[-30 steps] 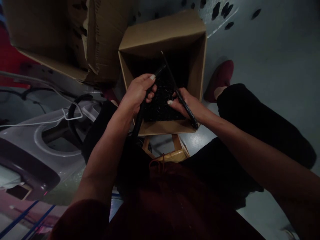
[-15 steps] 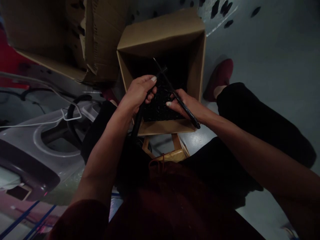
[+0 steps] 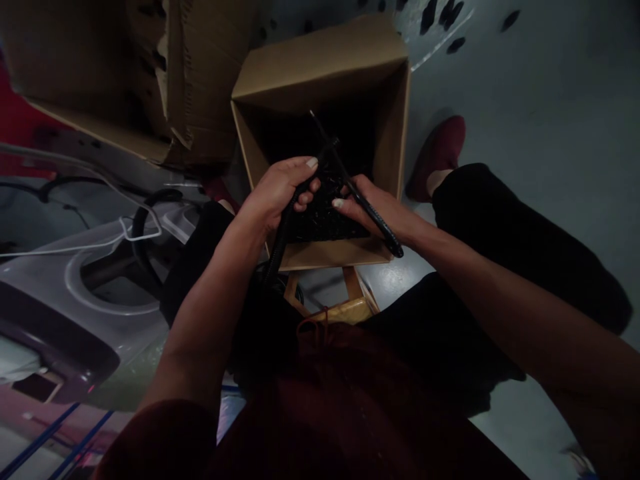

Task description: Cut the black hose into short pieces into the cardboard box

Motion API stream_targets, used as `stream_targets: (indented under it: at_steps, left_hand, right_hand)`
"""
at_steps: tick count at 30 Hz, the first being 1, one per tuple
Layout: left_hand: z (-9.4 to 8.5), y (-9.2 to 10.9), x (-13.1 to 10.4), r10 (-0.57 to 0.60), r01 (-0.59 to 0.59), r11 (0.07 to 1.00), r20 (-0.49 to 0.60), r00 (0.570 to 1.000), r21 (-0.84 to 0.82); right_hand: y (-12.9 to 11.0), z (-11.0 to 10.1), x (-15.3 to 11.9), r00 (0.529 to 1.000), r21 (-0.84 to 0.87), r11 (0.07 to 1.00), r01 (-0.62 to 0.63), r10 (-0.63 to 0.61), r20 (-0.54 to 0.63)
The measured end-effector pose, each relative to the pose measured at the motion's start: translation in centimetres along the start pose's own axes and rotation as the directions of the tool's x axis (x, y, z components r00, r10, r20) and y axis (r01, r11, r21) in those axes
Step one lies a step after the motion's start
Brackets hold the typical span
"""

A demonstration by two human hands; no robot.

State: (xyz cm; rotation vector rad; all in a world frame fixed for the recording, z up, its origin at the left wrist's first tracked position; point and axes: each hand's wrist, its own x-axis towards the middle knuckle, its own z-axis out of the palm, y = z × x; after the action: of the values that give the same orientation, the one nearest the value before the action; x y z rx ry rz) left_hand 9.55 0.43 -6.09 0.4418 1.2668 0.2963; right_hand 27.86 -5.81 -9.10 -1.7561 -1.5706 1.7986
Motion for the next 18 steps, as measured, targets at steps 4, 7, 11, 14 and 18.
stream_targets:
  at_steps: [4,7,11,14,18]
  left_hand:
    - [0.03,-0.03,-0.05,-0.002,0.003,1.000,-0.020,1.000,0.013]
    - [-0.03,-0.04,-0.01,-0.010,0.010,1.000,-0.030,0.999,0.009]
    - [-0.14,-0.33,0.36,-0.037,0.036,0.999,-0.061,0.997,-0.021]
    - [-0.20,-0.62,0.67,-0.054,0.052,0.998,-0.067,0.996,-0.037]
    - [-0.19,-0.89,0.86,-0.071,0.069,0.997,-0.052,0.996,-0.042]
  right_hand:
    - [-0.18,-0.24,0.09,0.998,-0.158,0.986,-0.060,0.054,-0.040]
    - [-0.29,-0.35,0.14,0.997,-0.204,0.977,-0.062,0.053,-0.049]
    - [-0.17,-0.18,0.15,0.997,-0.232,0.971,-0.051,0.037,-0.067]
    - [0.04,-0.04,0.18,0.997,-0.265,0.963,-0.041,0.023,-0.071]
    - [0.34,-0.06,0.36,0.998,-0.316,0.948,-0.040,0.023,-0.059]
